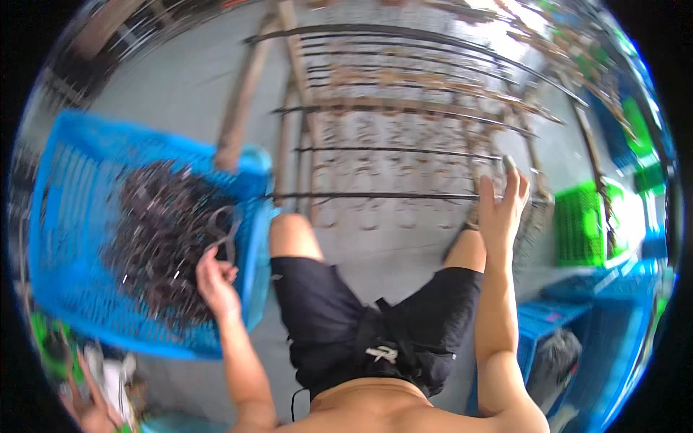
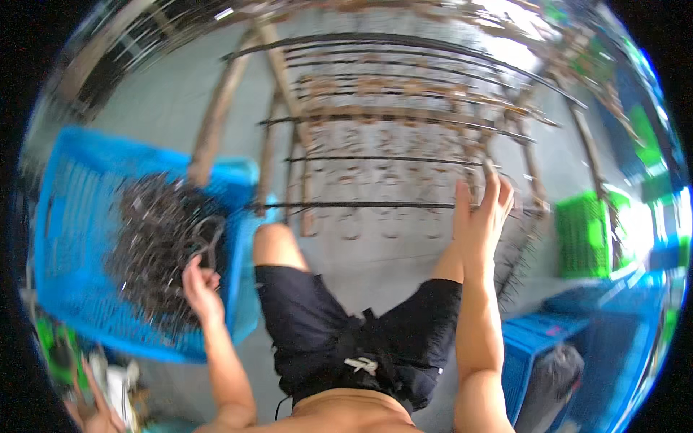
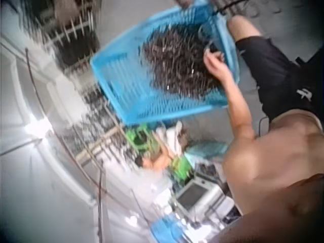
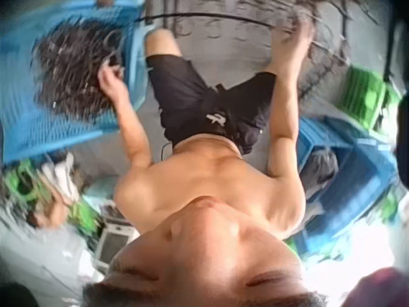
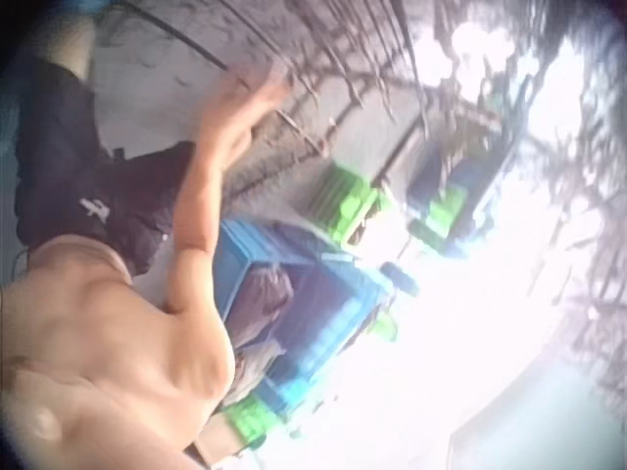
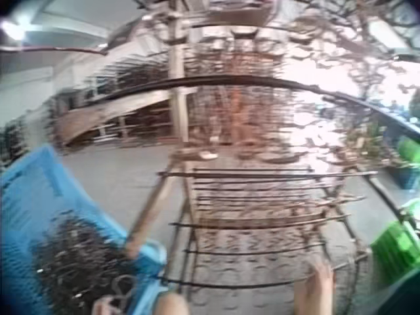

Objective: The person sits on the floor and repeatedly picks up pairs of eyeglasses from a blue basket. They hang each pair onto a multi-tiered metal rack, arranging them one by one.

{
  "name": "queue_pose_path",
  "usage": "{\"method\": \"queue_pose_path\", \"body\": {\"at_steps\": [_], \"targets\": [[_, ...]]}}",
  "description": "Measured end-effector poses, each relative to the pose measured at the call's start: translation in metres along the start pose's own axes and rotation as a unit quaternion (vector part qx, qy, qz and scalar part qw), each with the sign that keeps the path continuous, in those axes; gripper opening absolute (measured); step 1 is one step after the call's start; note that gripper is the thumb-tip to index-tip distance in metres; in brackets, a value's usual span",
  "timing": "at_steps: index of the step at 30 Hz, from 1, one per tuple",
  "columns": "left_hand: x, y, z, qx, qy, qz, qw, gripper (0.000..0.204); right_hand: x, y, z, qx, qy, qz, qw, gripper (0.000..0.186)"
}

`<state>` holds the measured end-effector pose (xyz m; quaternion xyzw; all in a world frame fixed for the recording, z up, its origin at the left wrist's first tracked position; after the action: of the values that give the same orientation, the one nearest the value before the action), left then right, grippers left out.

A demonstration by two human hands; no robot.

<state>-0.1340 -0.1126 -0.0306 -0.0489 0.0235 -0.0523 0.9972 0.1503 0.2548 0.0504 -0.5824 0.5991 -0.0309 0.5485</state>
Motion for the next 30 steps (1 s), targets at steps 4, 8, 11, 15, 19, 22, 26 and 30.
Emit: {"method": "queue_pose_path", "body": {"at_steps": [4,8,11,15,19,22,26,30], "targets": [[0.015,-0.015,-0.004,0.001,0.005,-0.084,0.996,0.032,0.082,0.036,-0.148,-0.31,-0.131,-0.287,0.897,0.042],[0.047,0.013,0.004,-0.056,0.089,-0.114,0.988,0.031,0.159,0.077,-0.222,-0.591,0.135,-0.492,0.625,0.039],[0.06,0.018,-0.011,-0.045,0.168,-0.162,0.971,0.028,0.19,0.097,-0.232,-0.548,0.121,-0.341,0.754,0.033],[0.049,-0.001,-0.008,-0.28,0.319,-0.098,0.9,0.028,0.151,0.074,-0.152,-0.48,0.175,-0.262,0.819,0.029],[0.049,-0.008,-0.016,-0.333,0.288,-0.152,0.885,0.053,0.1,0.035,-0.056,-0.487,0.313,0.004,0.815,0.021],[0.05,-0.007,-0.02,-0.369,0.255,-0.166,0.878,0.068,0.088,0.047,-0.021,-0.516,0.329,0.064,0.788,0.02],[0.056,-0.02,-0.022,-0.447,0.293,-0.031,0.844,0.068,0.088,0.073,-0.02,-0.535,0.39,0.09,0.744,0.023],[0.039,-0.058,-0.07,-0.263,0.103,-0.109,0.953,0.061,0.08,0.081,-0.015,-0.556,0.439,0.111,0.698,0.023]]}}
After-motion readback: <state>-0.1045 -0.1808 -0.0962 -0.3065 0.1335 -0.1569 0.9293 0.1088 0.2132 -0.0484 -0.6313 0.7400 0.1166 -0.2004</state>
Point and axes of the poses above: each hand's wrist, its own x-axis away from the middle knuckle, its own y-axis out of the palm, z = x × y, the point moved 3 cm from there along -x, towards the middle knuckle, and after that the axes turned 3 degrees about x, right-handed, at the moved point
